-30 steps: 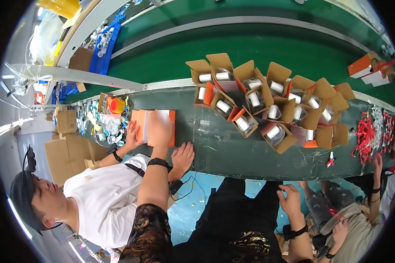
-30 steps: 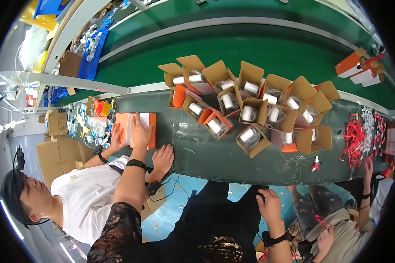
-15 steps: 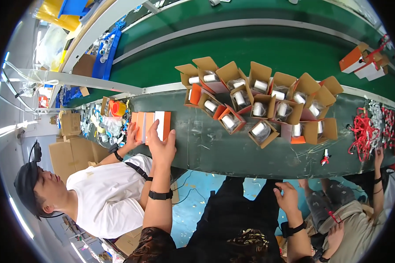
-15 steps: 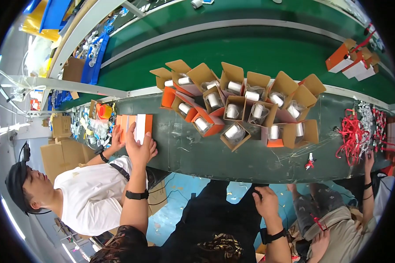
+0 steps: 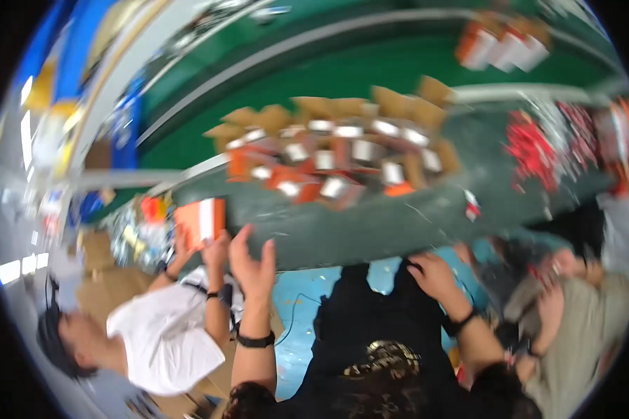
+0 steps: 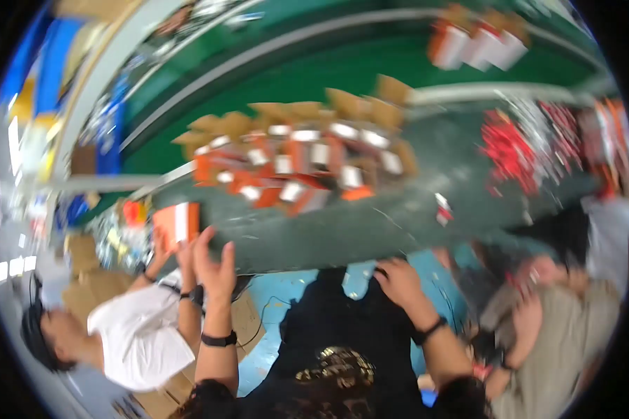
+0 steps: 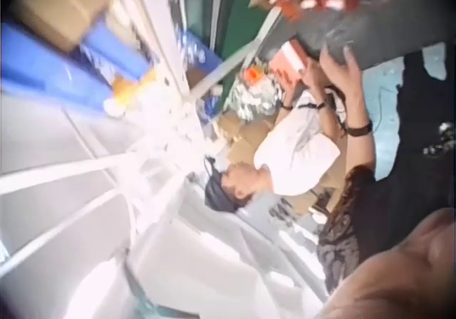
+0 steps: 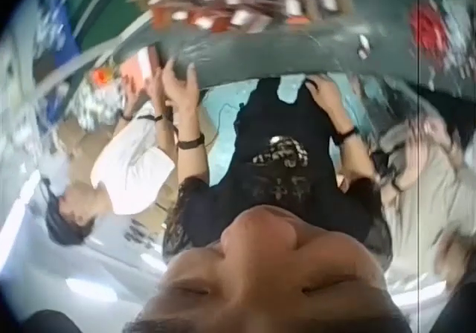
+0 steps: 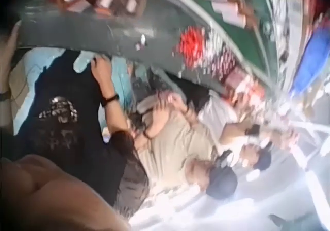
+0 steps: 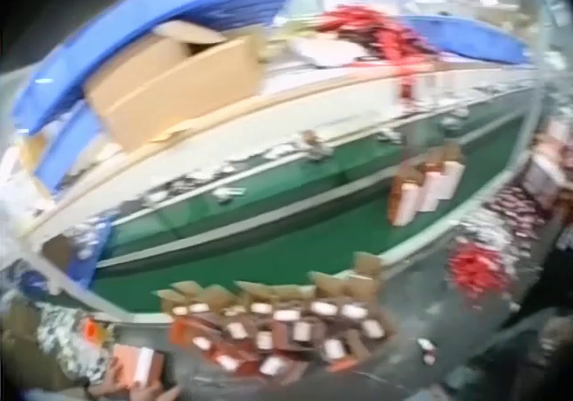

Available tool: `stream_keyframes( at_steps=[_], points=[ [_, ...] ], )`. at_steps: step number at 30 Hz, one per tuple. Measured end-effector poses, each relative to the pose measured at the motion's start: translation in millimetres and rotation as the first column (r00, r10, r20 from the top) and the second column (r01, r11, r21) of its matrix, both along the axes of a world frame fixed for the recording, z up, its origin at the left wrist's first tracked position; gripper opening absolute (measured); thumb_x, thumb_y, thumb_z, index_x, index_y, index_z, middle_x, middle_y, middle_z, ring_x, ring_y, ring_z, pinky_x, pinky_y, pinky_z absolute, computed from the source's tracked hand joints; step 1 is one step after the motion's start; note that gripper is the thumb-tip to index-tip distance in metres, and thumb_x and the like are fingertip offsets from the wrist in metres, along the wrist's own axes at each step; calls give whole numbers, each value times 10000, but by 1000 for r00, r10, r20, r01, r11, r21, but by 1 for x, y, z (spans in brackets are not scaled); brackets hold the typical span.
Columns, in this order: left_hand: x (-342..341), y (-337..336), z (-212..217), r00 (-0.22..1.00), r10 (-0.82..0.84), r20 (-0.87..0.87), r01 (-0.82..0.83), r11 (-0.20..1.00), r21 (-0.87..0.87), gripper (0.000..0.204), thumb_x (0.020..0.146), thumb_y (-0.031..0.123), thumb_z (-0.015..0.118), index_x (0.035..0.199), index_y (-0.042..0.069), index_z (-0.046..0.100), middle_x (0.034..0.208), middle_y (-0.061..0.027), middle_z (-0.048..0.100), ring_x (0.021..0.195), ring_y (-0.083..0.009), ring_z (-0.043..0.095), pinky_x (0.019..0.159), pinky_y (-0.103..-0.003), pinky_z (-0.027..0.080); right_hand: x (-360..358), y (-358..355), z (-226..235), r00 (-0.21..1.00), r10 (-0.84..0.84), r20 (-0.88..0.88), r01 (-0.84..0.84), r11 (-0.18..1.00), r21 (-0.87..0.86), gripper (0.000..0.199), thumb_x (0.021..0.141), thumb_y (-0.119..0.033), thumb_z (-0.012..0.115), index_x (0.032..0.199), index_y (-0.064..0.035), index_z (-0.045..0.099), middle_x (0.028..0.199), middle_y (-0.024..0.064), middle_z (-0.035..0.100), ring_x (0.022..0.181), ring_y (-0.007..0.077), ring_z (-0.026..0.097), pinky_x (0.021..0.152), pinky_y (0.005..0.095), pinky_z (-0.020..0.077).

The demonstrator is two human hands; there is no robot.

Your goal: The person assembles product kits by hand, joining a lanyard to a small electronic device and placing the unit into a cardboard box. They then close the box flap and set the finished package onto the work surface before repeating the process.

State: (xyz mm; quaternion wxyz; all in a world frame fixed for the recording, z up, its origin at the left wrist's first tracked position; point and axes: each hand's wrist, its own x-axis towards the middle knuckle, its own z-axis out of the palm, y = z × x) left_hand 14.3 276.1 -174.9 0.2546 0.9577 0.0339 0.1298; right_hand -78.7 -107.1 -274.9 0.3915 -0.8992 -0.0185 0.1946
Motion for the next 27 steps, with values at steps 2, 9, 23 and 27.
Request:
stream_keyframes(
  at_steps=[2, 9, 23, 27],
  points=[
    [-28, -10, 8, 997, 34, -68, -42, 992, -122, 469, 880, 59, 700, 1308, -55, 543, 1270, -176, 604, 1195, -274, 572, 1061, -386, 423, 7, -6, -9, 998, 41, 47, -41, 999, -2, 218, 821, -187, 706, 1010, -79, 717, 960, 151, 673, 960, 366, 648, 828, 471, 529],
    [-79, -87, 1, 890, -369, -268, 298, 915, -271, 317, 782, 16, 732, 1092, 6, 668, 996, -147, 687, 927, -283, 670, 844, -371, 527, 30, -58, -11, 994, -105, 15, 106, 979, -172, 265, 814, -222, 722, 1038, -85, 692, 990, 144, 675, 969, 373, 652, 815, 478, 536],
    [-97, -112, -3, 978, -105, -179, 84, 989, -119, 381, 798, 101, 779, 1149, 16, 658, 1065, -158, 690, 970, -291, 685, 856, -362, 535, 106, -107, -66, 930, -319, 183, 345, 929, -132, 210, 760, -130, 765, 927, -52, 665, 909, 184, 696, 884, 388, 674, 767, 489, 531],
    [-64, -103, -44, 980, 173, -95, -185, 972, -142, 748, 729, 194, 859, 1357, 0, 502, 1306, -180, 585, 1200, -310, 577, 971, -394, 480, 95, -110, -48, 950, -309, 48, 305, 950, 69, 386, 728, -115, 816, 1078, -68, 663, 770, 107, 664, 721, 266, 666, 684, 375, 530]
  ],
)
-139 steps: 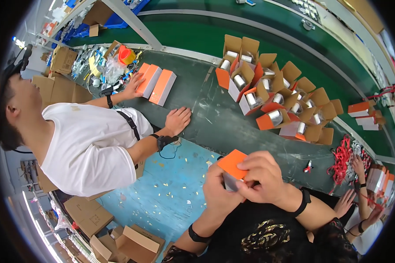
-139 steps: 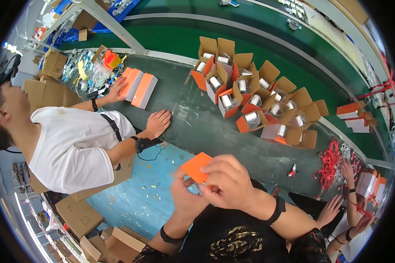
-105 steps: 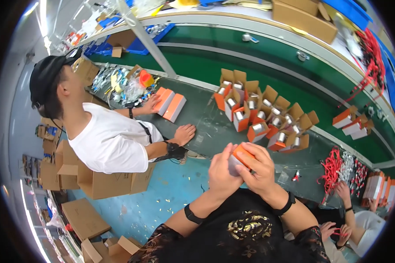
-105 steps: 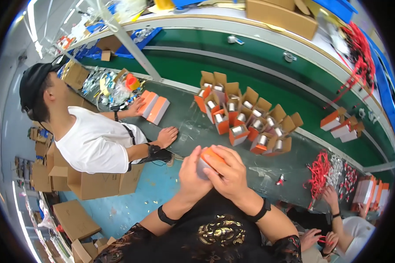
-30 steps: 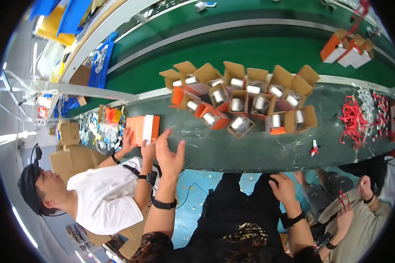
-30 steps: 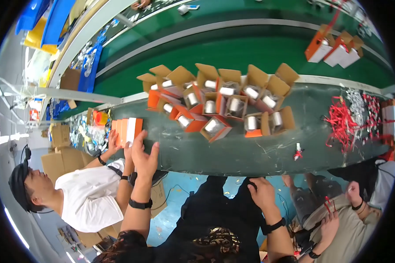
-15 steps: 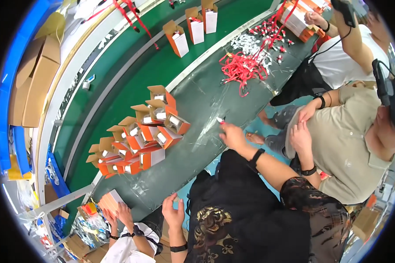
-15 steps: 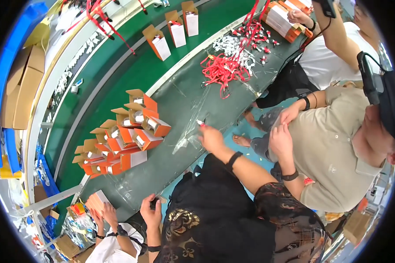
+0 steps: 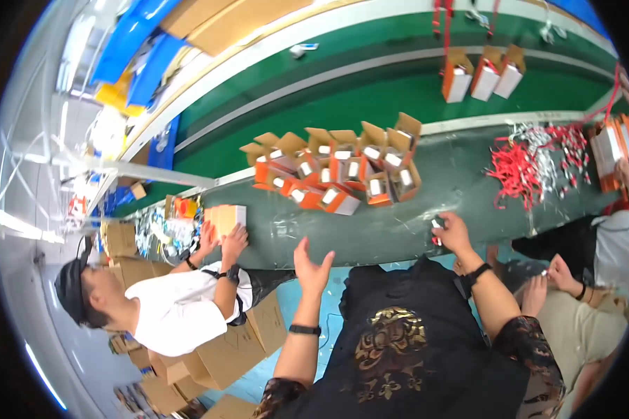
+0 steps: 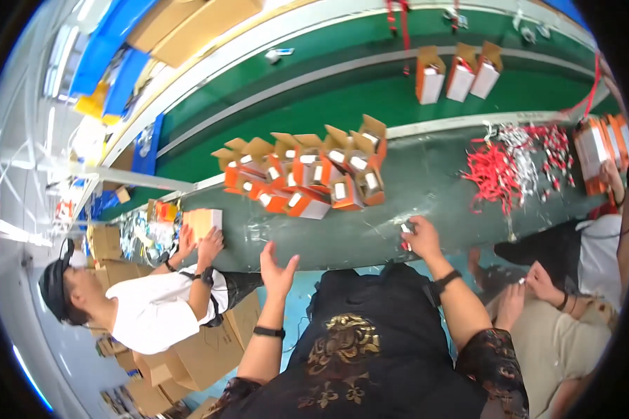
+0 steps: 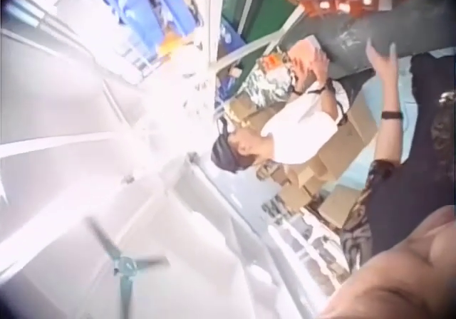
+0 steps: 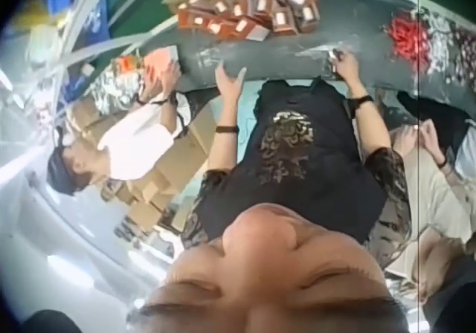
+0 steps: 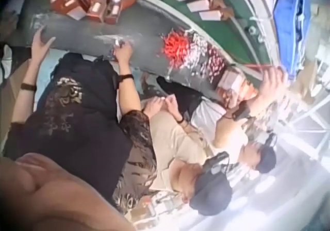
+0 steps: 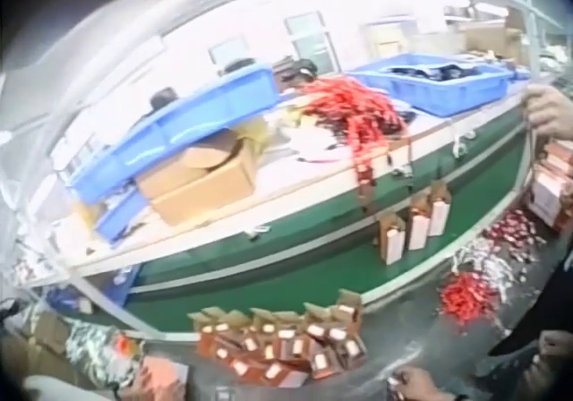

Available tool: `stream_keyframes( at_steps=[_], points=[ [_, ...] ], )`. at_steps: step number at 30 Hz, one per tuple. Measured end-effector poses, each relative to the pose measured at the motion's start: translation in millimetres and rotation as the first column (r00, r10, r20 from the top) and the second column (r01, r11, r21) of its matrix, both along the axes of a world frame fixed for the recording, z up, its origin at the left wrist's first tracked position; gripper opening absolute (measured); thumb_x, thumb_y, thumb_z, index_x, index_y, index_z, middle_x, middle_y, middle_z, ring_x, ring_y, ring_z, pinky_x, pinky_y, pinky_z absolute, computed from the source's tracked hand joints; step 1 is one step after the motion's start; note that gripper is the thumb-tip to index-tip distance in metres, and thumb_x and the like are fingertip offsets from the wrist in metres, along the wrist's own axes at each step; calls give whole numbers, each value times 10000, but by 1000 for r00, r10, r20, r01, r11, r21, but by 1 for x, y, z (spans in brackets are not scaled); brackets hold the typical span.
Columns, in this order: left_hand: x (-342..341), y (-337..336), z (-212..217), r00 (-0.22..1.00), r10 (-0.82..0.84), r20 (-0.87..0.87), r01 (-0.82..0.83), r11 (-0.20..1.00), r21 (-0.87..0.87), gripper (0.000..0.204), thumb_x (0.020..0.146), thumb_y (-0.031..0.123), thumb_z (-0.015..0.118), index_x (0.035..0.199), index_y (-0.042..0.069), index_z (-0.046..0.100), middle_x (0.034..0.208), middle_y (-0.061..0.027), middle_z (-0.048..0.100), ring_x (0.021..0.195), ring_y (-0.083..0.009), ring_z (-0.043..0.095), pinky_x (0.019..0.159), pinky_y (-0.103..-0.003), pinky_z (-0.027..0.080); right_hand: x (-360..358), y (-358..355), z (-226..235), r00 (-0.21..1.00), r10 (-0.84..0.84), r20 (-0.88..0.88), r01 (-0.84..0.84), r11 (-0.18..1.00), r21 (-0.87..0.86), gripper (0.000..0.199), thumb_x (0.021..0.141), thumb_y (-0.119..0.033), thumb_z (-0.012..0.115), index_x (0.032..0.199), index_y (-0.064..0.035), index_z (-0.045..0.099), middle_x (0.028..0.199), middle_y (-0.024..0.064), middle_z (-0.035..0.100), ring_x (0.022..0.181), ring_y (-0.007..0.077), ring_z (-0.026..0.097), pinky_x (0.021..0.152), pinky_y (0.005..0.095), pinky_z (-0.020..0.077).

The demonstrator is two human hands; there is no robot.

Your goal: The person assembles product kits by hand, joining a lanyard to a small electronic device and placing the unit into a cardboard box. They then close the box flap and set the finished package onto the work surface before repeating the process.

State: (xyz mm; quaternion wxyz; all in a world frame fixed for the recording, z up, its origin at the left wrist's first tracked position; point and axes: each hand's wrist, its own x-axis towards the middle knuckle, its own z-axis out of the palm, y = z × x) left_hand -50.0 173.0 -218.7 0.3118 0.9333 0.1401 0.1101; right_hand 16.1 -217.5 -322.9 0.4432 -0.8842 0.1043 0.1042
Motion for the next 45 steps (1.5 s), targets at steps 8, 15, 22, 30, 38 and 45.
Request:
stream_keyframes(
  at_steps=[8, 15, 22, 30, 38, 45],
  points=[
    [107, 62, -70, 980, 190, 63, -178, 972, -154, 973, 658, 295, 916, 1412, -62, 415, 1357, -251, 518, 1279, -386, 501, 1088, -442, 403, 0, 12, 106, 875, -56, -481, 361, 737, 571, 333, 855, -3, 729, 1174, -7, 630, 778, -6, 637, 614, 78, 582, 524, 217, 444],
    [133, 32, -79, 939, 334, 86, -270, 868, -417, 894, 673, 274, 918, 1364, -35, 442, 1342, -226, 530, 1268, -359, 513, 1074, -430, 407, -30, 66, 155, 899, -219, -380, 436, 534, 725, 264, 896, 14, 685, 1146, 19, 601, 806, 36, 652, 622, 102, 628, 548, 221, 525],
    [132, 17, -62, 924, 273, 267, -192, 937, -293, 892, 642, 187, 912, 1359, -27, 426, 1266, -207, 518, 1206, -371, 516, 1067, -427, 400, -16, 144, 229, 960, 19, -278, 195, 668, 718, 359, 894, 31, 685, 1244, 17, 606, 893, 49, 670, 714, 107, 670, 632, 236, 568],
    [112, 28, -31, 885, 236, 402, -89, 932, -350, 729, 626, 167, 907, 1210, 1, 504, 1275, -195, 547, 1199, -358, 544, 1043, -412, 428, 7, 225, 271, 997, 30, 65, -67, 706, 705, 323, 880, 38, 712, 1168, 0, 571, 972, 54, 619, 823, 88, 634, 696, 233, 547],
    [67, 20, 75, 685, 112, 719, -80, 994, -78, 635, 650, 156, 867, 1141, 66, 474, 1154, -149, 600, 1094, -349, 593, 1067, -538, 391, 40, 282, 291, 261, 584, 768, -426, 784, -452, 149, 778, -73, 753, 806, -87, 607, 950, 78, 706, 792, 239, 647, 666, 347, 485],
    [55, 11, 100, 649, 57, 758, -223, 968, 118, 506, 702, 171, 846, 1083, 75, 526, 1068, -123, 605, 942, -327, 597, 865, -450, 467, 29, 279, 292, 413, 633, 655, -383, 773, -505, 248, 834, -144, 681, 1072, -77, 673, 816, 34, 626, 773, 228, 588, 663, 382, 410]
  ],
)
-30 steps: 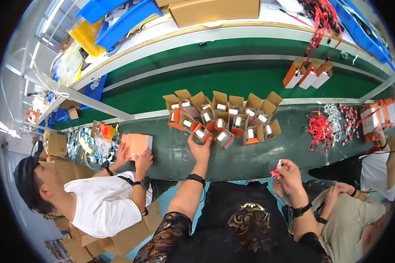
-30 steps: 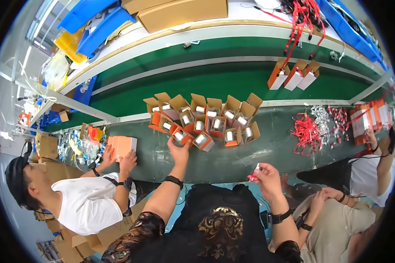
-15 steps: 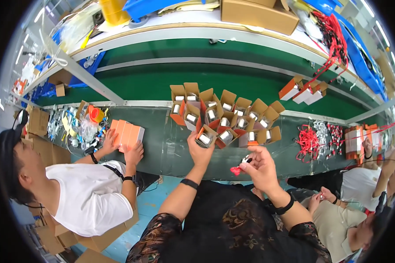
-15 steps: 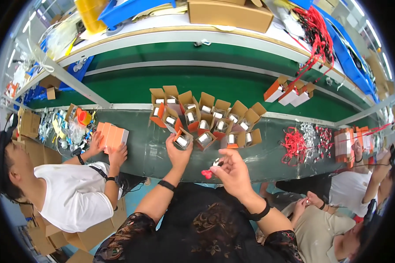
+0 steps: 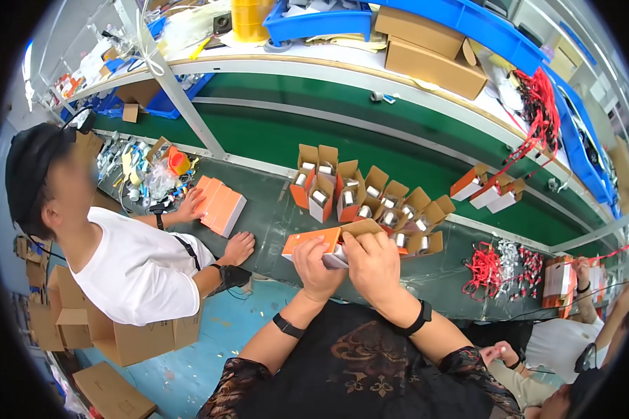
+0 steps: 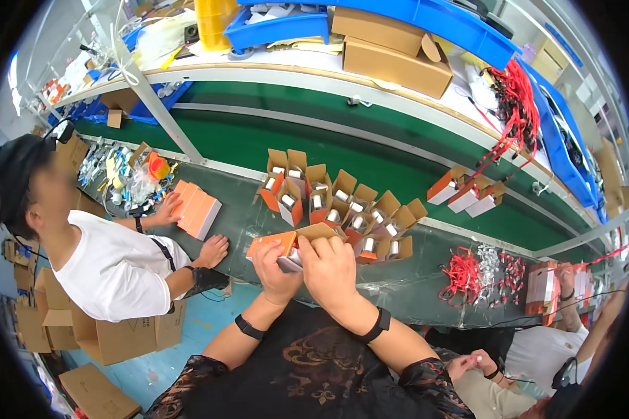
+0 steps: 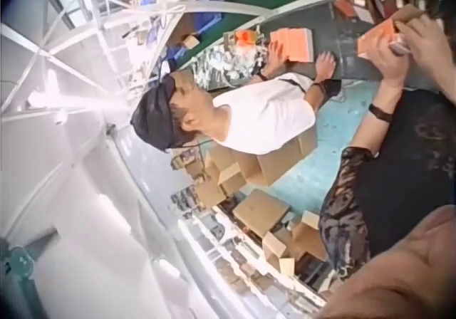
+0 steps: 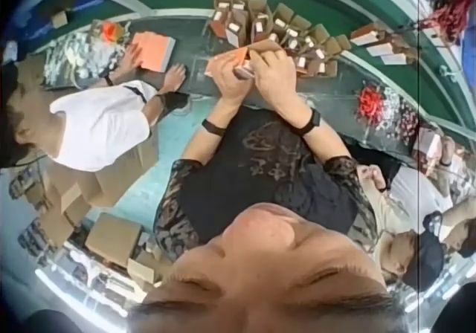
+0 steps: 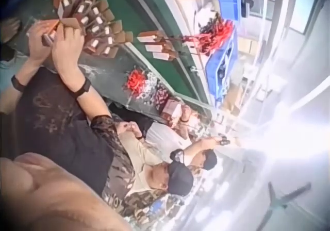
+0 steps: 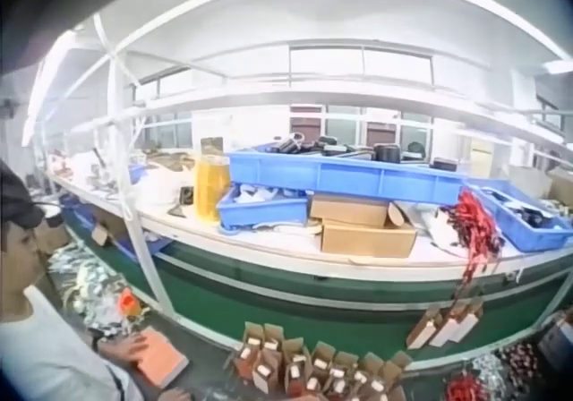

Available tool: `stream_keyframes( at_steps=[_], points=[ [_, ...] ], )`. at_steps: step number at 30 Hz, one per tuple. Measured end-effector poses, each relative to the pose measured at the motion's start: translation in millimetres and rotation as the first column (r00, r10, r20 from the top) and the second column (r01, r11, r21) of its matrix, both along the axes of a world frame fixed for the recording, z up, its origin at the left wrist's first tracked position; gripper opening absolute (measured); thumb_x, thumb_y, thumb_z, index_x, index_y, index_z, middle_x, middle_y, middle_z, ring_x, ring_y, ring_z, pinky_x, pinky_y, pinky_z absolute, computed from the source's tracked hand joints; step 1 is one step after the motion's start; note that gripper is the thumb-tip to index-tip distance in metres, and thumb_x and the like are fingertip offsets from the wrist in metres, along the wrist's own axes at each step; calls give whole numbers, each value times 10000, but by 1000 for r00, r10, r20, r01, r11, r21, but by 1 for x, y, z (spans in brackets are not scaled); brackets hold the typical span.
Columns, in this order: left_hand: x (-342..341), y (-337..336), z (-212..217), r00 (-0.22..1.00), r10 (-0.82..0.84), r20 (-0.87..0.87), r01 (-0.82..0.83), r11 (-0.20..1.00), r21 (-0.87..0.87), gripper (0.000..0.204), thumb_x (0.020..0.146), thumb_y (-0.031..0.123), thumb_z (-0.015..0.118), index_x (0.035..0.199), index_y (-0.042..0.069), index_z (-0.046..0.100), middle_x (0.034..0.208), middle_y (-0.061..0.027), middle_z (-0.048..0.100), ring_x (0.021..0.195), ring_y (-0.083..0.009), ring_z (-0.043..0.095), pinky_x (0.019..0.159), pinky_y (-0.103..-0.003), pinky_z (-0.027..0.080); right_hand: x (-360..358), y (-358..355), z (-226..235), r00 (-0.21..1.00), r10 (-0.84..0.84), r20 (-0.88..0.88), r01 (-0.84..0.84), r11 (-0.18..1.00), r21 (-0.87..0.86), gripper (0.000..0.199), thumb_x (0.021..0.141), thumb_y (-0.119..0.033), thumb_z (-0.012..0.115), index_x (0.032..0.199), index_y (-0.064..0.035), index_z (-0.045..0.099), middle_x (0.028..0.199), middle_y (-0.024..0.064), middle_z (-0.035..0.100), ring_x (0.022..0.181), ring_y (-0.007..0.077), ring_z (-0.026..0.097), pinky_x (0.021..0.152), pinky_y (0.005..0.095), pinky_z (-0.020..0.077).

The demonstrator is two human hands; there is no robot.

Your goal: The person assembles product kits by hand, joining a lanyard to a small electronic device and placing the unit into a cardboard box. They then close the box flap and set the finished package onto the work surface before repeating the process.

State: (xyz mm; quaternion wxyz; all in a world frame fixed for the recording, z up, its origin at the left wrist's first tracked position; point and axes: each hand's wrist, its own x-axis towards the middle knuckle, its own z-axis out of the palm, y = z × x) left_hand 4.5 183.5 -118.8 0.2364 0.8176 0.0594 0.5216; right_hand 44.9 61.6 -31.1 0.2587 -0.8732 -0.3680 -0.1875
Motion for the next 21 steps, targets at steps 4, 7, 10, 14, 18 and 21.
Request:
stream_keyframes(
  at_steps=[4, 7, 10, 14, 18, 21],
  points=[
    [2, -11, 10, 999, -53, -8, 53, 996, -69, 520, 703, 166, 843, 1102, 58, 528, 1065, -134, 606, 938, -342, 597, 844, -459, 479, -3, -10, 3, 993, 104, -58, -98, 990, 102, 355, 830, -96, 681, 1175, -37, 625, 983, 108, 678, 889, 277, 625, 754, 405, 462],
    [5, -19, 16, 988, -120, -94, 93, 964, -247, 592, 674, 180, 865, 1132, 29, 522, 1078, -153, 596, 960, -355, 597, 867, -446, 483, -5, -24, 18, 985, 158, 63, -163, 982, 94, 417, 804, -83, 718, 1201, -35, 602, 1112, 156, 661, 992, 312, 632, 855, 418, 494],
    [2, -29, 28, 953, -213, -217, 72, 851, -520, 675, 636, 211, 895, 1156, 8, 516, 1093, -167, 584, 993, -354, 595, 885, -425, 485, -11, -57, 11, 986, 80, 145, -124, 937, 327, 468, 770, -79, 773, 1200, -21, 599, 1214, 201, 612, 1062, 346, 619, 907, 429, 503],
    [0, -45, 54, 900, -334, -280, 134, 824, -550, 745, 602, 224, 916, 1189, 3, 514, 1091, -168, 581, 1010, -345, 597, 887, -424, 491, 1, -67, 6, 979, 44, -199, 52, 888, 456, 429, 795, -108, 804, 1169, -12, 617, 1243, 197, 566, 1014, 311, 623, 877, 378, 505],
    [-1, -58, 71, 898, -391, -201, 314, 891, -328, 718, 581, 188, 904, 1172, 21, 533, 1049, -163, 601, 943, -357, 599, 834, -429, 492, 6, -75, -33, 876, 213, -433, 237, 591, 771, 388, 886, -47, 728, 1237, -27, 563, 1217, 102, 555, 959, 134, 597, 805, 267, 508],
    [6, -59, 67, 909, -395, -131, 372, 913, -167, 683, 574, 155, 888, 1149, 31, 542, 1047, -158, 603, 928, -354, 598, 800, -431, 486, 3, -73, -34, 888, 251, -386, 232, 479, 847, 509, 887, 43, 670, 1337, -32, 444, 1169, 91, 561, 996, 131, 593, 872, 269, 500]
  ],
)
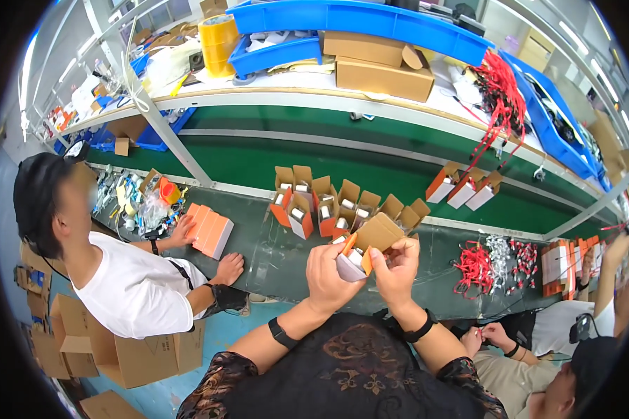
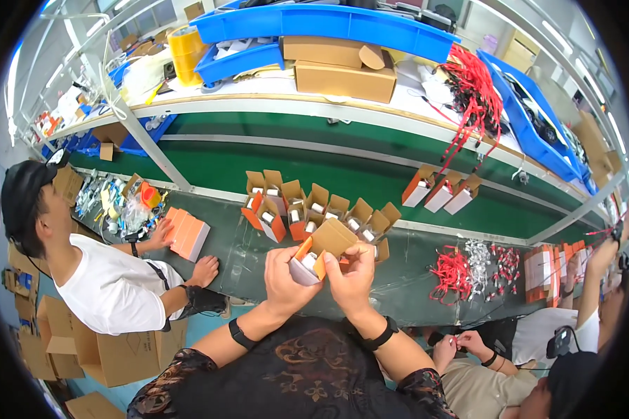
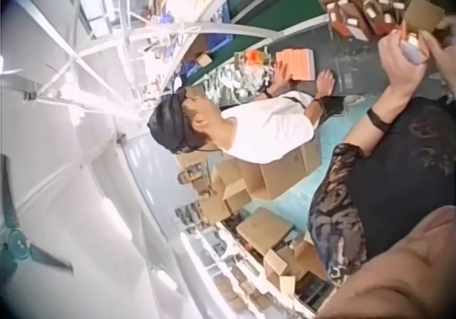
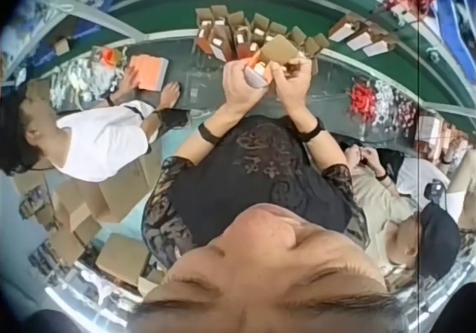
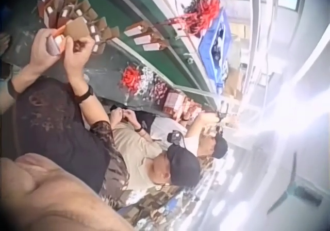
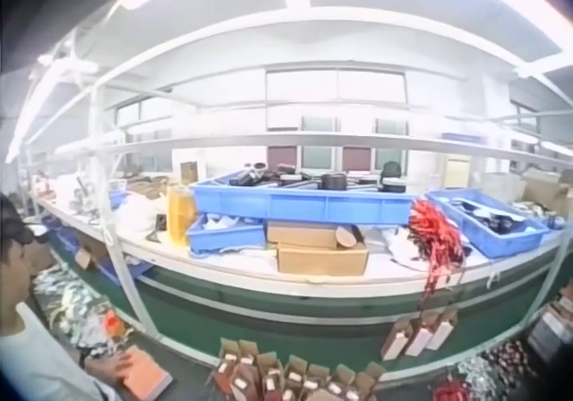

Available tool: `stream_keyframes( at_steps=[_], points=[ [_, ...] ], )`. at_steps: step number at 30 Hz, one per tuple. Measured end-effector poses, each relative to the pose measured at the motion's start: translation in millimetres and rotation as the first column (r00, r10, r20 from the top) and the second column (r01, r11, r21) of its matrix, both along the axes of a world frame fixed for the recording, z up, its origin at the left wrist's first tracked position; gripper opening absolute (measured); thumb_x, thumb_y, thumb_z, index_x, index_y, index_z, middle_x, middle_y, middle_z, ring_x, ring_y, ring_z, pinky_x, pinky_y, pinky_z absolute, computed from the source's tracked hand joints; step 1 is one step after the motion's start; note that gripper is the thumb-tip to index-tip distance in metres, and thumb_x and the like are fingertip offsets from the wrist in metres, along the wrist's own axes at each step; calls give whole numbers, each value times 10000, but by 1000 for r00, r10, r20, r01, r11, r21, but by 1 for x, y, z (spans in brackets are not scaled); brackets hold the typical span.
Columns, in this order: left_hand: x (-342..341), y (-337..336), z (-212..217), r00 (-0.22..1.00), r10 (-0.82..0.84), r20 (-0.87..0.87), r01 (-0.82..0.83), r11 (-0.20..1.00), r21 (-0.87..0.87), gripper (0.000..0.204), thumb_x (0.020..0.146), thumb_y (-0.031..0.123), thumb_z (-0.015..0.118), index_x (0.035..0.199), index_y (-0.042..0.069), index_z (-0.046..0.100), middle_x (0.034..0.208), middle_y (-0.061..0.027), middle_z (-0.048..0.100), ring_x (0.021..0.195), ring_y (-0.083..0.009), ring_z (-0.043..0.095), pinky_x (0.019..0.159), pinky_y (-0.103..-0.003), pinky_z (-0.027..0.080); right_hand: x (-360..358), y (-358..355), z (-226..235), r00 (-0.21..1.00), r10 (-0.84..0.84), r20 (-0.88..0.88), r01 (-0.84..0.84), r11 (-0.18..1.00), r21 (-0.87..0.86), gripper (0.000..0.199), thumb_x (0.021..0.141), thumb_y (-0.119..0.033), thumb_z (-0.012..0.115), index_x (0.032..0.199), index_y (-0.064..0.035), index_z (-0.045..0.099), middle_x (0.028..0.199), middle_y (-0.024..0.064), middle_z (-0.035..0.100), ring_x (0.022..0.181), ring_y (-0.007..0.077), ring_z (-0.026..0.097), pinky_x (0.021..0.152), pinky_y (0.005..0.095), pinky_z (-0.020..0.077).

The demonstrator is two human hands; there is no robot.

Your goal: The person assembles product kits by hand, joining a lanyard to a small electronic device and placing the unit into a cardboard box. They then close the box flap and set the finished package onto the work surface before repeating the process.

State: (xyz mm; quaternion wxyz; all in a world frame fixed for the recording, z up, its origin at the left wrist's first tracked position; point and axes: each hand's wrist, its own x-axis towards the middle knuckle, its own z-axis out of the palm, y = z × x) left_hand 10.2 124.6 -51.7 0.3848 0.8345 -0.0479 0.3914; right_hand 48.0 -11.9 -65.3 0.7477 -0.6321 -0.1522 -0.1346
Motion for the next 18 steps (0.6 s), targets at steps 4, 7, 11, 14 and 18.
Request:
stream_keyframes(
  at_steps=[4, 7, 11, 14, 18],
  points=[
    [4, 1, 3, 993, 43, 109, -52, 995, 83, 676, 562, 130, 882, 1132, 22, 535, 974, -133, 610, 913, -345, 594, 794, -417, 492, -4, 9, 30, 980, -7, -200, 28, 994, 104, 543, 881, 25, 681, 1365, -35, 443, 1221, 129, 588, 1092, 202, 612, 897, 316, 510],
    [4, 4, 7, 999, 31, 31, -33, 997, 77, 653, 561, 123, 876, 1109, 26, 534, 966, -137, 603, 897, -343, 591, 783, -420, 486, 4, -7, 41, 958, 93, 271, 50, 878, -476, 394, 864, -49, 720, 1240, -26, 604, 1246, 158, 603, 1134, 282, 612, 927, 354, 505],
    [4, 12, 12, 998, 37, -51, -39, 998, -51, 590, 611, 175, 862, 1082, 43, 533, 953, -140, 590, 858, -346, 580, 755, -424, 468, -8, -2, 59, 897, 231, 378, 33, 815, -578, 443, 765, -204, 820, 1156, -38, 694, 1258, 192, 618, 1124, 342, 612, 946, 414, 499],
    [5, 11, 9, 995, 54, 83, -59, 997, 56, 534, 668, 201, 838, 1083, 51, 538, 948, -142, 593, 840, -350, 578, 727, -438, 457, -11, 2, 49, 976, 104, 192, 2, 875, -484, 442, 743, -203, 837, 1130, -40, 698, 1206, 183, 652, 1098, 332, 633, 936, 408, 506],
    [4, 14, 9, 989, 84, 119, -98, 989, 111, 451, 713, 141, 792, 1079, 49, 546, 949, -142, 598, 823, -349, 580, 715, -433, 453, -14, 9, 70, 858, 113, 500, 274, 723, -634, 348, 766, -108, 810, 1082, -3, 706, 1179, 197, 679, 995, 325, 696, 827, 361, 579]
  ],
)
